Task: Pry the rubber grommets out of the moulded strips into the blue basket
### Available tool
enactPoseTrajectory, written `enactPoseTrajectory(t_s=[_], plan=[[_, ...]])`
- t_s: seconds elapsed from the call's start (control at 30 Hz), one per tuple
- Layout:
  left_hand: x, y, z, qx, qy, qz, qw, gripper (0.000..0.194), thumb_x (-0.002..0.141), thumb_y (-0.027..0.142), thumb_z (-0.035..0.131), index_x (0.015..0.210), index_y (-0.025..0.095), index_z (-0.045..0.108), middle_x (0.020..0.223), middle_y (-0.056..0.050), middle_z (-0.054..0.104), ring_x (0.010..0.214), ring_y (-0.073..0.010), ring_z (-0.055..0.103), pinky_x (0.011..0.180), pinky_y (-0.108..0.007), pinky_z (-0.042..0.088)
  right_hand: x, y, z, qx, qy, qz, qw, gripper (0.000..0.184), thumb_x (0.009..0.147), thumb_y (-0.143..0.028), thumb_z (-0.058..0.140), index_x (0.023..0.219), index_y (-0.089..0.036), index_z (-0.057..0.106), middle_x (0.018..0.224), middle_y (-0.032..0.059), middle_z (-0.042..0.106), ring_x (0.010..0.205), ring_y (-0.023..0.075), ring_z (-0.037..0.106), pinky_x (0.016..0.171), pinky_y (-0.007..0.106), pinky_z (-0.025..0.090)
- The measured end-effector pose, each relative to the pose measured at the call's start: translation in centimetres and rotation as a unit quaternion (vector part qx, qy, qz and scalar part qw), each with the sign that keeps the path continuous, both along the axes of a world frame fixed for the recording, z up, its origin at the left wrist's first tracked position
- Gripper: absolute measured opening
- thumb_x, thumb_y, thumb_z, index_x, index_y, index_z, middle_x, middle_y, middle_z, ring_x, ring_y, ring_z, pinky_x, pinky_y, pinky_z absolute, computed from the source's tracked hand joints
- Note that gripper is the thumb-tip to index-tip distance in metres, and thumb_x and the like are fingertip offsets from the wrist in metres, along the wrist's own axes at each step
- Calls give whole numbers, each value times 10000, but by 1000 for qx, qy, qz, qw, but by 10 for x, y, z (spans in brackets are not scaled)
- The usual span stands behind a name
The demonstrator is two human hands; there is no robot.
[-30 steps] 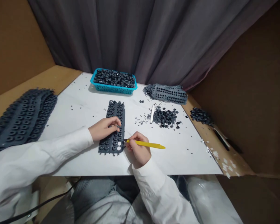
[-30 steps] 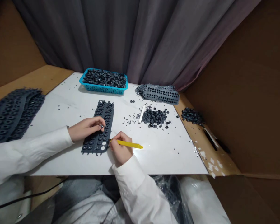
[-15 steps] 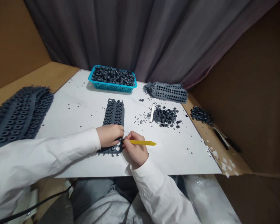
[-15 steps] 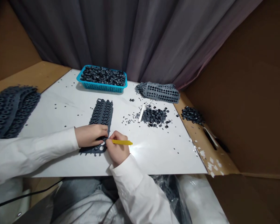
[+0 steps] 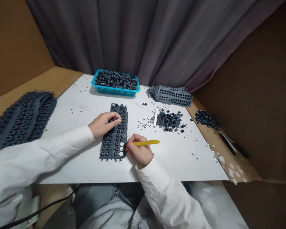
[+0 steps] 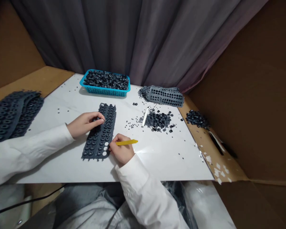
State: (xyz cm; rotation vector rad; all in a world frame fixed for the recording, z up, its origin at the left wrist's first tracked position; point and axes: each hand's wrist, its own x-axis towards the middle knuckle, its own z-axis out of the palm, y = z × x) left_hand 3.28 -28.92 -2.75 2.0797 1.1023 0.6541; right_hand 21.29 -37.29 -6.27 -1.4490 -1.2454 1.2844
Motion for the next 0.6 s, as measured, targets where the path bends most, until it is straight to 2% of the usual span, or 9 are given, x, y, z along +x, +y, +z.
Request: enactPoseTrajectory(t_s=[0.07,0.13,0.23,0.33,0.47,0.6], plan=[[-2,3,2,-46,16,-21,999,229,839,337,477,895,147,591,724,-3,606,665,-146,541,616,-250,427,1,2,-4,2,57,-34,998,37,646,-183,505,616,-191,486,487,-29,591,400,100,509,406,197,398],[0,-1,0,-51,51,-66,995,207,816,295,489,891,147,612,650,15,566,590,-130,507,571,-234,403,1,4,-6,17,74,-51,996,41,658,-192,515,628,-189,488,499,-27,598,409,98,514,418,198,410],[7,-9,-6,12,88,-139,986,171,776,208,506,881,148,628,701,1,569,562,-110,490,569,-220,399,0,6,-8,18,54,-40,998,45,666,-202,523,632,-184,499,515,-17,611,426,107,537,436,208,434],[14,-12,-8,72,130,-194,970,163,730,132,538,866,139,629,783,-32,592,630,-125,530,626,-223,421,-1,7,-8,9,34,-37,999,44,664,-201,519,627,-188,500,516,-20,614,426,111,543,437,213,440],[21,-9,-3,90,222,-219,946,147,718,121,583,857,140,628,821,-60,603,779,-186,587,703,-253,446,-1,7,-9,14,10,-29,999,55,672,-200,506,620,-192,490,513,-24,611,430,115,550,437,211,433],[32,-11,1,117,313,-224,915,79,748,130,576,813,133,621,823,-82,615,769,-225,615,667,-290,459,0,9,-11,31,-29,-13,999,77,682,-192,494,606,-195,480,511,-23,604,441,115,558,450,211,430]])
